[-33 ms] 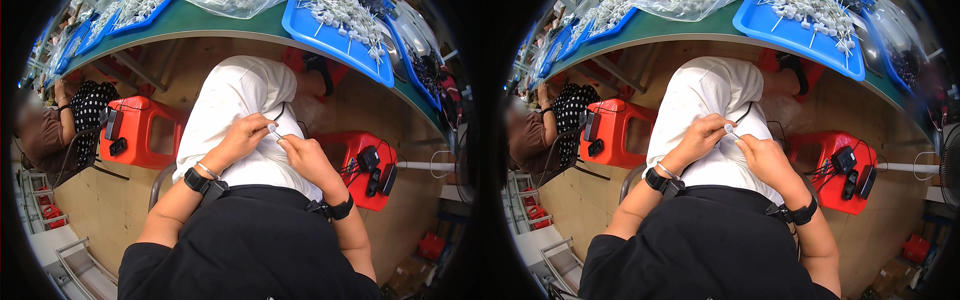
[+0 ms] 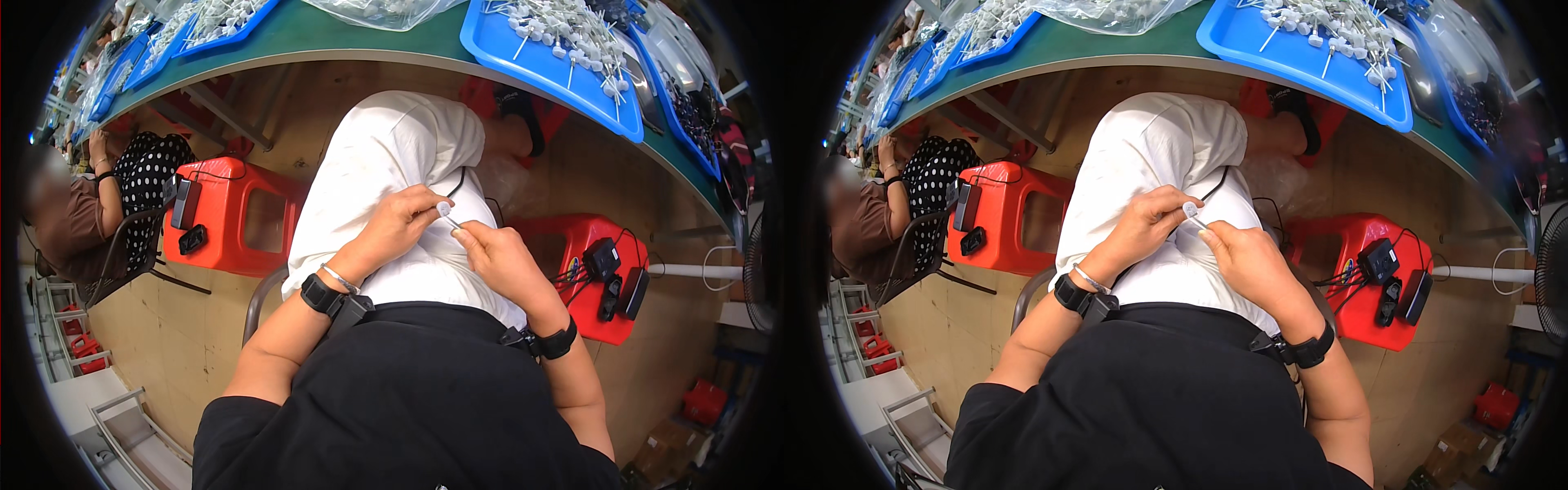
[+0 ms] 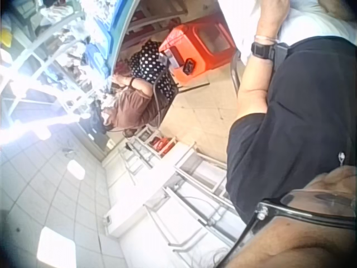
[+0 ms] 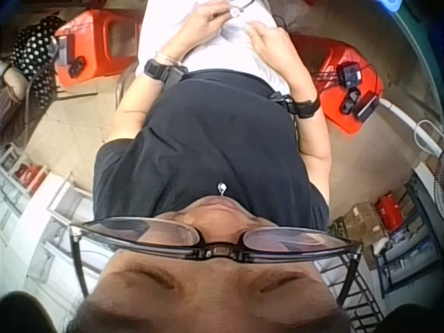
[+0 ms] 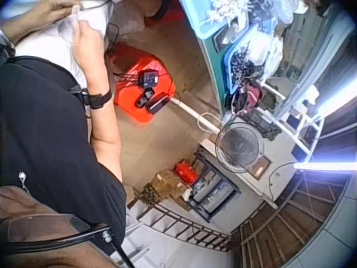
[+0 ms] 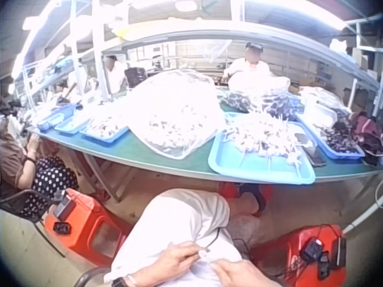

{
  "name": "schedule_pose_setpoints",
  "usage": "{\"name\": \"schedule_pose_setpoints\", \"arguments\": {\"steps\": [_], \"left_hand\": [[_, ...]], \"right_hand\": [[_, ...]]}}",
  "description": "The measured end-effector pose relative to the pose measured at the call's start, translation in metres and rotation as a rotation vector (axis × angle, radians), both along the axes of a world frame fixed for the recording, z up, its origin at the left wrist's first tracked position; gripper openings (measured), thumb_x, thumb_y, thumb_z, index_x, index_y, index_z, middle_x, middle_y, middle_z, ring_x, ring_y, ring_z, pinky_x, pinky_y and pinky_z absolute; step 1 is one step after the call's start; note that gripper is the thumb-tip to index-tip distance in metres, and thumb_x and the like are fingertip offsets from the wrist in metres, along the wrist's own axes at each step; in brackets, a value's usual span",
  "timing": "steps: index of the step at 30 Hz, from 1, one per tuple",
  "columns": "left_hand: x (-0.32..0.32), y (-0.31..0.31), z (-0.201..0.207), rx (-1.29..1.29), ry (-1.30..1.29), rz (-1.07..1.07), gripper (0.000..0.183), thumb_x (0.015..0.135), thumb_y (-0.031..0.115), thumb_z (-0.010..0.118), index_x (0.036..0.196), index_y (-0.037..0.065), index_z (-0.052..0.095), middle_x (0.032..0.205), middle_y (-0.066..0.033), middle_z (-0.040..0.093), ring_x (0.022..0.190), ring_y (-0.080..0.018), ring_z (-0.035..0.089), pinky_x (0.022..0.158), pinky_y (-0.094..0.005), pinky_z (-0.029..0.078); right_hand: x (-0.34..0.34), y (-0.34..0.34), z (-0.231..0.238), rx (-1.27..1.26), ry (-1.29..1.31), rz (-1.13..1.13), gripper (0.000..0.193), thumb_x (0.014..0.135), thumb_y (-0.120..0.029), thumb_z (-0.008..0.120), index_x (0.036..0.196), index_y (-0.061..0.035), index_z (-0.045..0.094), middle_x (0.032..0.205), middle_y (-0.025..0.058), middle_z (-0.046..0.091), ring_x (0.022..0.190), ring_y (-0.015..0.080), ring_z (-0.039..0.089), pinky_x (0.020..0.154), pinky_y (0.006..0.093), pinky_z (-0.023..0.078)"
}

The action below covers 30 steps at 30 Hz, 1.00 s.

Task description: Manual assembly of small white electronic or mechanical components by threading wires or inserting parts.

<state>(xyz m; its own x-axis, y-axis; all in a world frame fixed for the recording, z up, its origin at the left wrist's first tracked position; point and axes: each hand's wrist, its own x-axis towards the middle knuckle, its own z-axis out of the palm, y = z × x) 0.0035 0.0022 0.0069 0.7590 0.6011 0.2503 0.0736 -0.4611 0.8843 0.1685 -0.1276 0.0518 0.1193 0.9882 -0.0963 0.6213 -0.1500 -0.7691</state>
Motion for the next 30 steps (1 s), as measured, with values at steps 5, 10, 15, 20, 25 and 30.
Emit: {"name": "schedule_pose_setpoints", "arguments": {"steps": [5, 10, 15, 20, 25, 30], "left_hand": [[-0.0002, 0.0008, -0.0021, -0.038, 0.016, 0.003, 0.015, 0.093, 0.005, 0.065, 0.105, 0.003, 0.073, 0.089, -0.0102, 0.067, 0.076, -0.0219, 0.063, 0.071, -0.0313, 0.049], [-0.0013, 0.0008, -0.0036, -0.179, 0.048, -0.043, 0.018, 0.097, 0.007, 0.062, 0.111, 0.005, 0.073, 0.093, -0.0071, 0.067, 0.077, -0.0144, 0.062, 0.072, -0.0277, 0.049], [-0.0009, -0.0005, -0.0026, -0.277, 0.028, -0.041, 0.018, 0.096, 0.008, 0.063, 0.110, 0.002, 0.072, 0.093, -0.0096, 0.066, 0.078, -0.0177, 0.061, 0.072, -0.0290, 0.048], [-0.0023, 0.0004, -0.0069, -0.191, 0.027, -0.061, 0.020, 0.099, 0.009, 0.061, 0.115, 0.005, 0.072, 0.092, -0.0051, 0.064, 0.077, -0.0118, 0.059, 0.071, -0.0266, 0.048], [-0.0019, -0.0006, -0.0046, -0.167, 0.031, -0.063, 0.021, 0.097, 0.005, 0.060, 0.114, 0.005, 0.072, 0.091, -0.0057, 0.062, 0.077, -0.0135, 0.059, 0.072, -0.0283, 0.048], [-0.0016, 0.0003, -0.0066, -0.107, 0.026, -0.055, 0.020, 0.097, 0.005, 0.060, 0.113, 0.004, 0.072, 0.092, -0.0072, 0.064, 0.078, -0.0150, 0.059, 0.072, -0.0291, 0.049]], "right_hand": [[-0.0024, 0.0006, 0.0021, -0.033, 0.060, 0.017, 0.023, 0.100, -0.022, 0.059, 0.094, 0.0000, 0.063, 0.067, 0.0245, 0.059, 0.062, 0.0418, 0.060, 0.058, 0.0466, 0.045], [0.0006, 0.0003, 0.0051, -0.021, 0.078, 0.029, 0.023, 0.100, -0.022, 0.059, 0.094, -0.0003, 0.063, 0.067, 0.0238, 0.059, 0.061, 0.0418, 0.059, 0.058, 0.0462, 0.046], [0.0026, -0.0001, 0.0035, 0.009, 0.056, -0.013, 0.023, 0.099, -0.022, 0.060, 0.093, -0.0005, 0.064, 0.066, 0.0231, 0.059, 0.061, 0.0412, 0.059, 0.056, 0.0452, 0.045], [0.0018, 0.0007, 0.0040, -0.004, 0.051, -0.004, 0.022, 0.099, -0.021, 0.060, 0.093, -0.0010, 0.064, 0.066, 0.0226, 0.059, 0.060, 0.0405, 0.059, 0.056, 0.0451, 0.045], [0.0012, 0.0010, 0.0019, 0.021, 0.012, 0.005, 0.022, 0.099, -0.021, 0.060, 0.093, -0.0009, 0.063, 0.065, 0.0223, 0.059, 0.060, 0.0402, 0.060, 0.056, 0.0453, 0.045], [0.0002, 0.0011, 0.0037, 0.029, -0.030, 0.025, 0.022, 0.099, -0.022, 0.060, 0.093, -0.0009, 0.062, 0.065, 0.0222, 0.059, 0.061, 0.0406, 0.061, 0.056, 0.0467, 0.046]]}}
